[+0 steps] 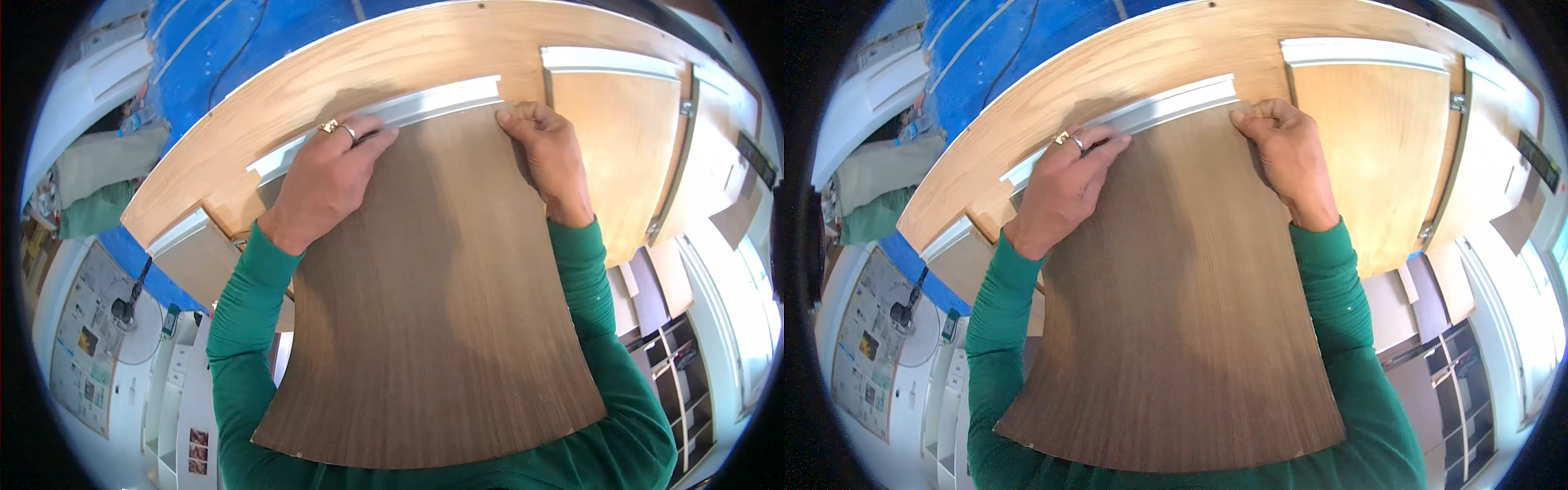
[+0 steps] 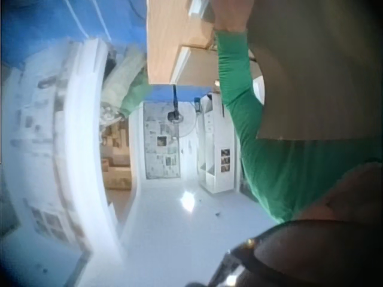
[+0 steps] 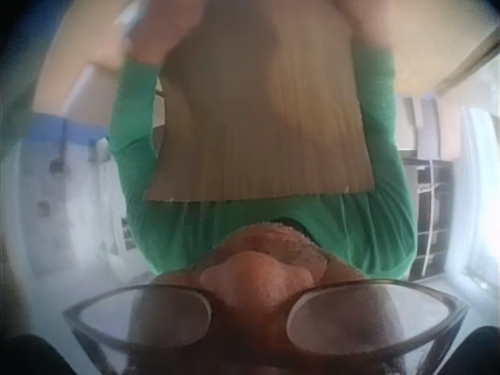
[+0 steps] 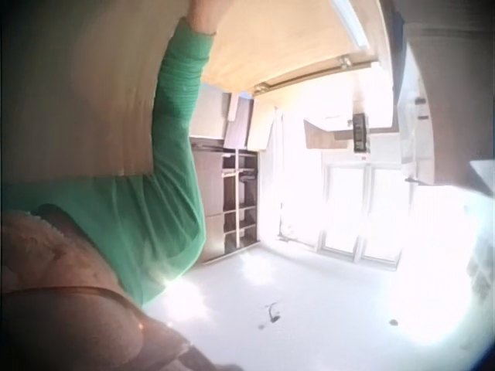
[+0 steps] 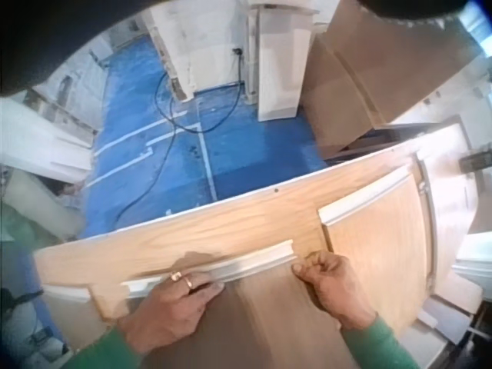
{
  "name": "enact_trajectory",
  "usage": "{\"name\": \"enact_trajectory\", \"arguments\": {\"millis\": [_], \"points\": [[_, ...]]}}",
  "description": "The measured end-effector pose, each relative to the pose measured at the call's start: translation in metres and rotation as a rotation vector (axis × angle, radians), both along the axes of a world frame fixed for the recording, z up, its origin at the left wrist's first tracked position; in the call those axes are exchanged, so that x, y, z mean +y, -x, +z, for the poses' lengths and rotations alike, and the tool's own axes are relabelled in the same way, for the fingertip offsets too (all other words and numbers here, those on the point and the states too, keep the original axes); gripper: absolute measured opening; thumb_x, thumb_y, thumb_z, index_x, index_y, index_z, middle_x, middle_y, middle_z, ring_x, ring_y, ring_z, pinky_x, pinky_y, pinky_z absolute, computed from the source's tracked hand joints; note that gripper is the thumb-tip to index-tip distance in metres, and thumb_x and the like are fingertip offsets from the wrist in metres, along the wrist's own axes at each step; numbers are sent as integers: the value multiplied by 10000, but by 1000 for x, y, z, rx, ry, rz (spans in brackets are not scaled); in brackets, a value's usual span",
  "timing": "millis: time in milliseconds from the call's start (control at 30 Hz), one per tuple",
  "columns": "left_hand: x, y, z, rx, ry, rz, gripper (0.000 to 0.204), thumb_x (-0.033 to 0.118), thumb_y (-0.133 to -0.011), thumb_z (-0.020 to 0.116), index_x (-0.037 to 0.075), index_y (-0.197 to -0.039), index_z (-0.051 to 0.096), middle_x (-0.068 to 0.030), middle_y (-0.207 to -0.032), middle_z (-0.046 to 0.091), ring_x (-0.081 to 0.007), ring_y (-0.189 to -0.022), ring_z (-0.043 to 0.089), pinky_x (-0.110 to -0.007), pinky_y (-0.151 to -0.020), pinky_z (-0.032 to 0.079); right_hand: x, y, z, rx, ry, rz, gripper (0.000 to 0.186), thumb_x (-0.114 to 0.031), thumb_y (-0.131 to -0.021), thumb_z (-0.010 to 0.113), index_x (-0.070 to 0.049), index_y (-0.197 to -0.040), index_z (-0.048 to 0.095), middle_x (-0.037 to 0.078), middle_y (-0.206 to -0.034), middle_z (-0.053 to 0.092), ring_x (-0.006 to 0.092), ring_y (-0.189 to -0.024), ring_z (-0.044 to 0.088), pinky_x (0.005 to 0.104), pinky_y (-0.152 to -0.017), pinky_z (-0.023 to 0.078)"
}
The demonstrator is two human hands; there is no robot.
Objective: The person aligns a laminate sheet onto a wooden panel, presses it down with their hands, and wipes the laminate surface using a cloth.
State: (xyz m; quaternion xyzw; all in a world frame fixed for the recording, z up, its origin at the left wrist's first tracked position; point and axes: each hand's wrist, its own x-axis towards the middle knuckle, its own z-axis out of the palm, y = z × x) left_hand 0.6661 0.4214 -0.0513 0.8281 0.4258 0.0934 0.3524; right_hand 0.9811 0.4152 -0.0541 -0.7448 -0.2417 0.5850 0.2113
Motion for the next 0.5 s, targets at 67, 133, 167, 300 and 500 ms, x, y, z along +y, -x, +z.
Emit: {"name": "enact_trajectory", "arguments": {"millis": [67, 133, 167, 300, 500], "points": [[-4, -4, 3, -16, 53, 186, 482, 72, -947, 810, 84, -1422, 737, -142, -1236, 750, -306, -1002, 709, -415, -900, 578, 6, 4, 10, -36, 52, 43, 231, -202, -1004, 804, -22, -909, 696, -72, -720, 570, 31, -630, 449, 230, -567, 360], [-12, -21, 4, -19, 13, 294, 514, 109, -925, 855, 95, -1426, 738, -134, -1148, 765, -295, -960, 710, -419, -864, 573, 4, 2, 5, -44, 48, 43, 218, -204, -1007, 804, -42, -907, 699, -78, -723, 574, 21, -625, 448, 222, -562, 339], [-15, -24, 2, -19, -9, 349, 532, 127, -914, 877, 101, -1427, 738, -130, -1105, 773, -290, -939, 711, -421, -846, 570, 5, 4, 7, -55, 57, 48, 214, -205, -1006, 805, -43, -909, 705, -77, -726, 578, 20, -627, 448, 223, -562, 336], [-16, -22, -6, -65, 52, 422, 495, 131, -907, 880, 99, -1383, 749, -114, -1044, 772, -294, -893, 714, -415, -813, 571, 3, 5, 4, -36, 44, -16, 203, -208, -1006, 806, -36, -926, 735, -73, -751, 602, 17, -629, 449, 227, -562, 332], [-13, -24, -5, -89, 6, 461, 271, 121, -908, 858, 70, -1167, 794, -98, -1039, 763, -308, -893, 727, -417, -779, 579, -9, -8, -21, 5, -6, -42, 194, -208, -1005, 816, -24, -988, 757, -53, -792, 633, 35, -652, 494, 215, -589, 350]]}}
